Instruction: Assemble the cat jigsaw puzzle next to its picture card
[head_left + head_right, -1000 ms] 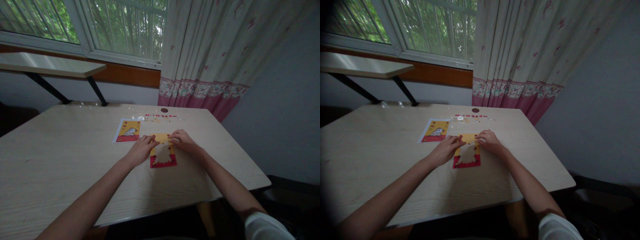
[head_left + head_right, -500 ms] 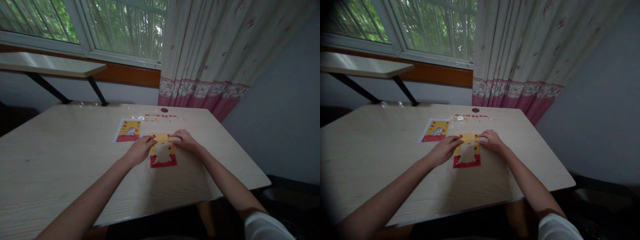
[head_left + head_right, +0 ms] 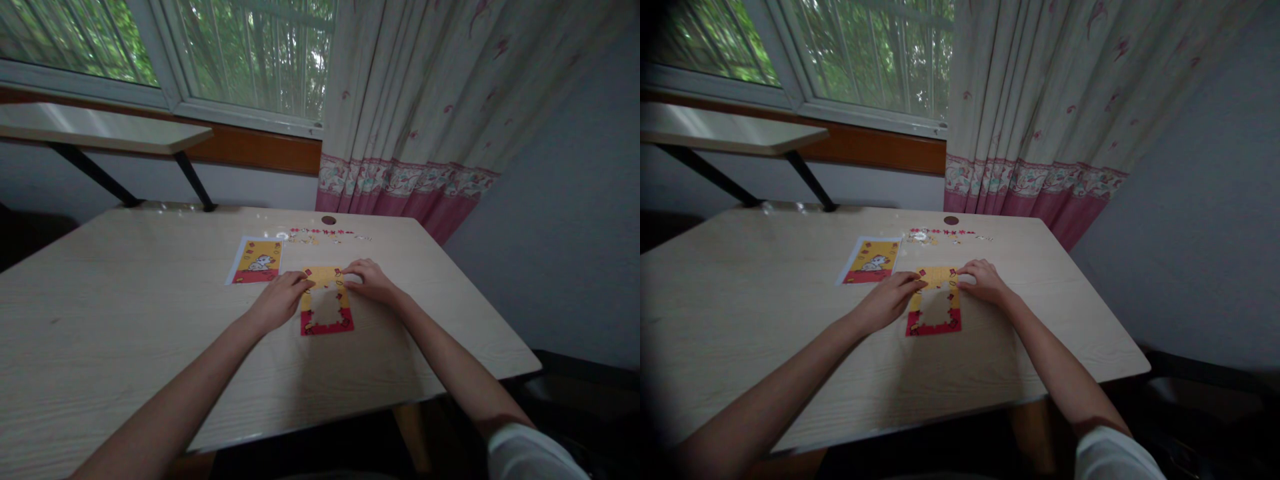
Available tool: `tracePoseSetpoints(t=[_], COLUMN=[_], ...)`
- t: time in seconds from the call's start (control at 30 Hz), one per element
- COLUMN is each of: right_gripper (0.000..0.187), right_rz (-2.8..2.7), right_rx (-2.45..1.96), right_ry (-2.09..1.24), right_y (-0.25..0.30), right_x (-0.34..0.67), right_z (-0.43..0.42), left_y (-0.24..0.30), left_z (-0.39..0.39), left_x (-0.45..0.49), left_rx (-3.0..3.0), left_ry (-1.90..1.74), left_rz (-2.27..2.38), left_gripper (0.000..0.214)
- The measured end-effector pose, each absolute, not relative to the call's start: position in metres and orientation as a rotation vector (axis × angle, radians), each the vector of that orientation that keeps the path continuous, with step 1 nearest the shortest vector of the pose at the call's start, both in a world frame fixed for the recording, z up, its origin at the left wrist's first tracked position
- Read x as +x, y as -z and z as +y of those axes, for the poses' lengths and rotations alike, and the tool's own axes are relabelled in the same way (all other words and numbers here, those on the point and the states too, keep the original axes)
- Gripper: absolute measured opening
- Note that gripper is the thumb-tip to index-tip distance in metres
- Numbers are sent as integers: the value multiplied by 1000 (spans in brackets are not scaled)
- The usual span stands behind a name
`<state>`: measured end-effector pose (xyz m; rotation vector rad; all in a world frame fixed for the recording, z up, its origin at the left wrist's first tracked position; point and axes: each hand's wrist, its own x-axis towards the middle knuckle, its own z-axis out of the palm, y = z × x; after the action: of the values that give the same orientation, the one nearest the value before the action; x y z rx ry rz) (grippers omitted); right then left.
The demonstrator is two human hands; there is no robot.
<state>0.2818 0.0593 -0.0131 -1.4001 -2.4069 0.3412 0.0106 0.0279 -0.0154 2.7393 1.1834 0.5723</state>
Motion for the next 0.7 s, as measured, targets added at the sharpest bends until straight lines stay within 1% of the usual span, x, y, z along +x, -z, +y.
tracePoseSetpoints(t=[0.3, 0.7], right_gripper=[33, 33], right_rz=[-2413, -2423], right_rx=[-1391, -1388], right_ry=[-355, -359], right_y=[12, 17], right_x=[281, 284], right_z=[59, 63], left_y=[19, 20], left_z=[29, 29], left_x=[10, 11], left_rx=[2742, 2769], left_ry=[-610, -538], left_rz=[1166, 1197], left_gripper=[41, 40])
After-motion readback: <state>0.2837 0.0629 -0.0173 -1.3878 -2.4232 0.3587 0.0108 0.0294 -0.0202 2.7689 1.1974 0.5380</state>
